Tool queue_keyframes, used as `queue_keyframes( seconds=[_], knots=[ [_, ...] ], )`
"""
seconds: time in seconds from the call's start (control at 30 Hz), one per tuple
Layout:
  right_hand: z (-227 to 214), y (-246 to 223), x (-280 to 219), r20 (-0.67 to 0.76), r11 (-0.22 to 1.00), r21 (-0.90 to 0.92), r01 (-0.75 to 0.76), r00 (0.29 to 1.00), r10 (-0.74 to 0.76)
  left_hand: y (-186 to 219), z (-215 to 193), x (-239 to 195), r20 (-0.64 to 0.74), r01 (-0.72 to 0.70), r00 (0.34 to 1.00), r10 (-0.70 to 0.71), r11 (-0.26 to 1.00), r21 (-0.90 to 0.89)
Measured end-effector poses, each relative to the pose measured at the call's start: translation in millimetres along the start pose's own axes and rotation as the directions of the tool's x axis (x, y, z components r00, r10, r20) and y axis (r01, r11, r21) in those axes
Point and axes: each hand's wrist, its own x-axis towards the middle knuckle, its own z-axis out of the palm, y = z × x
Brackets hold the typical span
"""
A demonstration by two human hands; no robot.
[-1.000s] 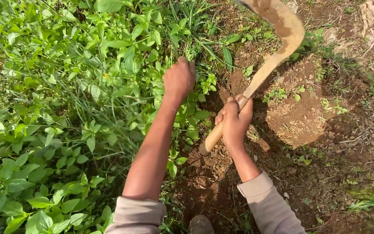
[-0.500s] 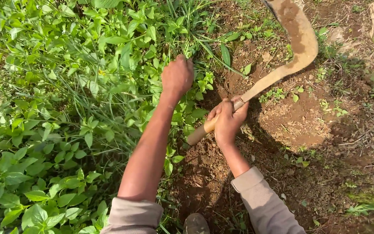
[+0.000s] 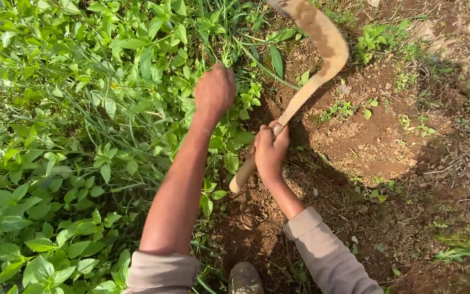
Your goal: Clearing weeds and vegetation from a patch of soil using a sickle and hands.
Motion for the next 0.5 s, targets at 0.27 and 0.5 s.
queue_keyframes(
  seconds=[0.27,0.5],
  knots=[
    [-12.7,-34.6,-4.4,0.093,1.0,-0.018,-0.002,0.996,0.004,0.0,-1.5,-5.2,0.035,0.006,0.999,-0.006,1.0,0.008],
    [-11.3,7.3,-11.2,0.298,0.963,-0.168,-0.208,0.921,0.251,-5.5,0.4,-4.2,0.037,-0.017,0.999,0.016,1.0,0.011]
  ],
)
